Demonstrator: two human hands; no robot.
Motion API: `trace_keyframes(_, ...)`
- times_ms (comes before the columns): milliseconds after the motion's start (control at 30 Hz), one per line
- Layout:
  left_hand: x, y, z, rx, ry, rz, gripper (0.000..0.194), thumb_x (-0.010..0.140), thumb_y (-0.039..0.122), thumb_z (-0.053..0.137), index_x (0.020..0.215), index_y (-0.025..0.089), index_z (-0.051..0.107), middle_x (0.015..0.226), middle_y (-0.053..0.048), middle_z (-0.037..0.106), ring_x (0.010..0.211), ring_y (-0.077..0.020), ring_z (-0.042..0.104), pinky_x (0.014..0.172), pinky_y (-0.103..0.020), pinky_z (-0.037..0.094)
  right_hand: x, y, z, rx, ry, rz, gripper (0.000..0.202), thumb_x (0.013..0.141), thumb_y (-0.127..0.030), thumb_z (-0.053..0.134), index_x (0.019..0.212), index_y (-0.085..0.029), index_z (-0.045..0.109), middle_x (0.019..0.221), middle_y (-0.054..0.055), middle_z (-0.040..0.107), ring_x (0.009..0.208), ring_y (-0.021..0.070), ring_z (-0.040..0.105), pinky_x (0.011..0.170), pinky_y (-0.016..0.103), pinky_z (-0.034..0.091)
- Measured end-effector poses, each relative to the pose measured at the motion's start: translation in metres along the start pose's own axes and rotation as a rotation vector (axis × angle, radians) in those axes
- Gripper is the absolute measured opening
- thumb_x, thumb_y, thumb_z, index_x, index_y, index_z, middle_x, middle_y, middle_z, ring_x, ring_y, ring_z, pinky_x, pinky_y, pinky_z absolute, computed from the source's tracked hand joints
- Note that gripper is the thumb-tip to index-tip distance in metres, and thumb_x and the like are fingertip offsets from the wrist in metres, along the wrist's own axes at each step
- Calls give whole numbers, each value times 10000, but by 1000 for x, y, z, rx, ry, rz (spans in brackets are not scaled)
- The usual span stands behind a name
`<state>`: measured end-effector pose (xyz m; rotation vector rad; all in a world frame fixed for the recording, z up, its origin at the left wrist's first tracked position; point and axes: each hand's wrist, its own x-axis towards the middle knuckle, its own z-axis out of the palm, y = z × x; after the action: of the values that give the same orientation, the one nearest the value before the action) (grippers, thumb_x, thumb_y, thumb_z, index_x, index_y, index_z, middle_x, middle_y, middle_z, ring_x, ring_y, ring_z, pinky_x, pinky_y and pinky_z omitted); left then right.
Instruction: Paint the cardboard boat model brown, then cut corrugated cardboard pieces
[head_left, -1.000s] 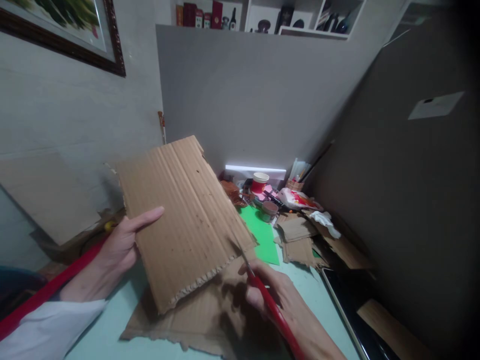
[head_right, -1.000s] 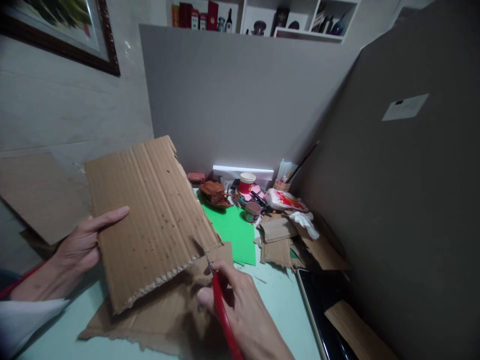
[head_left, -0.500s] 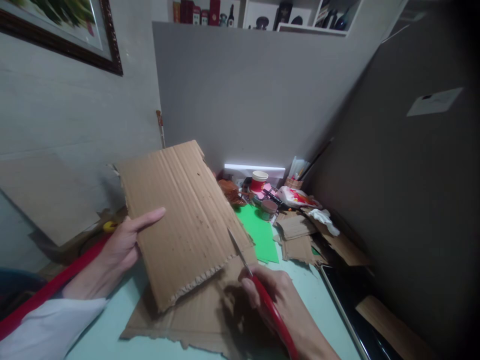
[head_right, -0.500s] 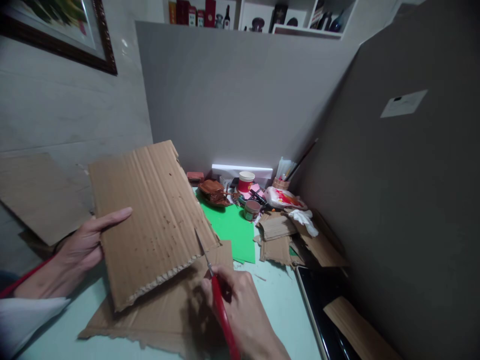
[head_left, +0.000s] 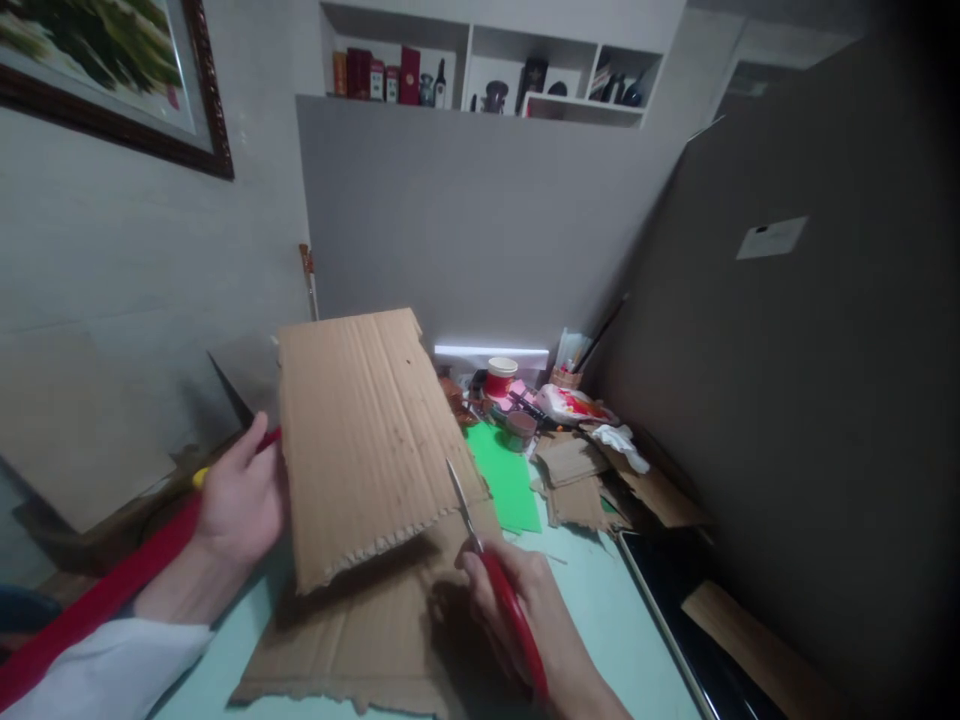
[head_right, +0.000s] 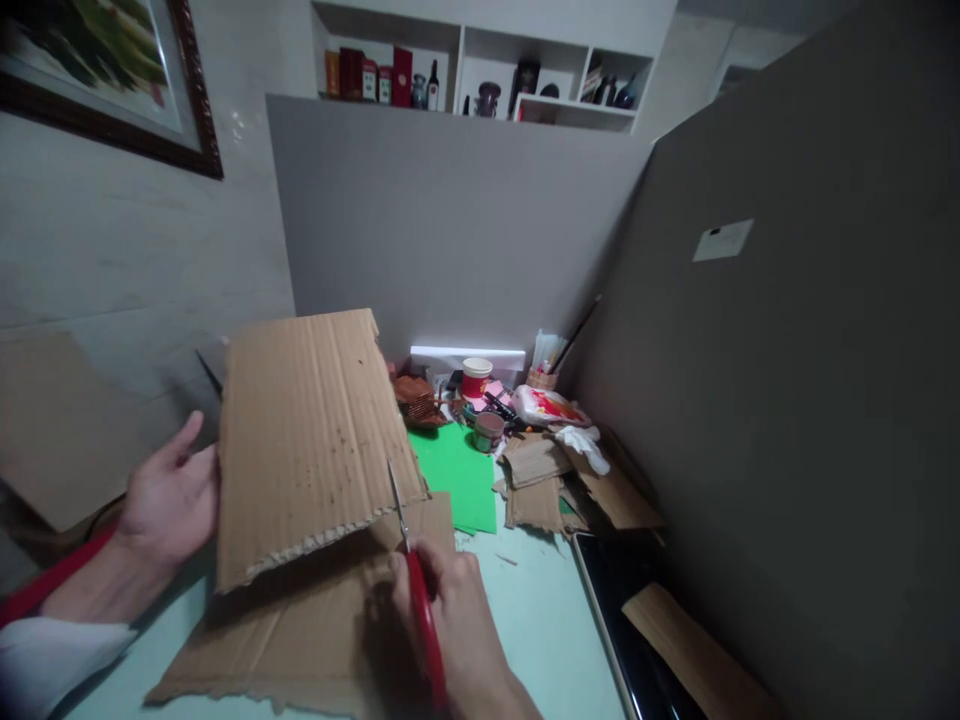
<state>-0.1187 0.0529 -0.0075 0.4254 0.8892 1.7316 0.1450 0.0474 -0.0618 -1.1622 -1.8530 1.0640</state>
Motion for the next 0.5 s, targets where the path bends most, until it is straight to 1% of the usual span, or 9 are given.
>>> trace_keyframes(67, -2, -4, 0, -63, -143, -15, 544, 930, 526, 451, 1244, 120, 632, 889, -125, 776, 864, -272, 741, 802, -387, 619, 3, 6, 3, 49, 62, 14, 513, 919, -651, 424, 737, -185, 541, 497, -34, 425, 401, 87, 358, 365, 204, 235)
trace_keyframes(100, -3, -7, -1, -81, -217, -24, 573, 916, 548, 468, 1277, 129, 617, 983, -141, 769, 929, -282, 730, 836, -397, 609, 5, 9, 4, 63, 96, 13, 544, 911, -689, 404, 732, -190, 526, 487, -39, 416, 387, 83, 349, 351, 201, 222)
trace_keyframes(167, -4, -17, -3, -87, -330, -60, 577, 882, 525, 546, 1316, 147, 597, 1128, -153, 736, 1014, -291, 704, 874, -400, 595, 9, 14, 6, 86, 161, 2, 574, 902, -730, 381, 711, -201, 495, 470, -46, 395, 378, 80, 341, 340, 198, 211)
trace_keyframes(233, -6, -29, -6, -49, -384, -86, 566, 792, 403, 705, 1308, 192, 608, 1189, -132, 716, 1043, -293, 688, 886, -396, 584, 12, 17, 6, 105, 208, -18, 583, 903, -740, 374, 717, -201, 497, 475, -45, 397, 388, 83, 352, 343, 197, 216)
trace_keyframes(267, -7, -36, -6, -6, -378, -87, 548, 731, 323, 769, 1254, 217, 646, 1166, -114, 726, 1011, -293, 695, 863, -395, 586, 13, 18, 7, 112, 228, -30, 586, 903, -741, 374, 731, -197, 510, 484, -42, 407, 397, 86, 363, 346, 198, 222)
trace_keyframes(300, -9, -44, -7, 50, -388, -94, 526, 714, 278, 790, 1225, 247, 666, 1175, -98, 723, 1005, -295, 693, 852, -399, 583, 14, 19, 7, 115, 248, -45, 587, 907, -738, 373, 753, -193, 526, 500, -38, 419, 408, 90, 375, 351, 200, 231)
trace_keyframes(333, -12, -51, -6, 103, -408, -94, 462, 719, 294, 792, 1170, 254, 698, 1154, -100, 728, 976, -302, 695, 816, -403, 581, 15, 20, 8, 113, 268, -60, 585, 912, -732, 370, 775, -189, 540, 517, -34, 430, 418, 94, 385, 357, 202, 241)
trace_keyframes(400, -18, -65, -1, 241, -463, -61, 353, 730, 342, 792, 1055, 210, 753, 1100, -131, 730, 912, -299, 689, 746, -385, 571, 15, 22, 9, 96, 296, -90, 574, 926, -713, 365, 792, -187, 550, 539, -28, 440, 433, 101, 398, 370, 208, 259)
trace_keyframes(500, -25, -81, 13, 385, -507, -2, 338, 743, 422, 779, 969, 171, 783, 910, -131, 728, 795, -241, 655, 663, -323, 532, 15, 23, 12, 68, 304, -120, 566, 931, -699, 367, 771, -188, 548, 550, -18, 453, 452, 110, 401, 392, 218, 273)
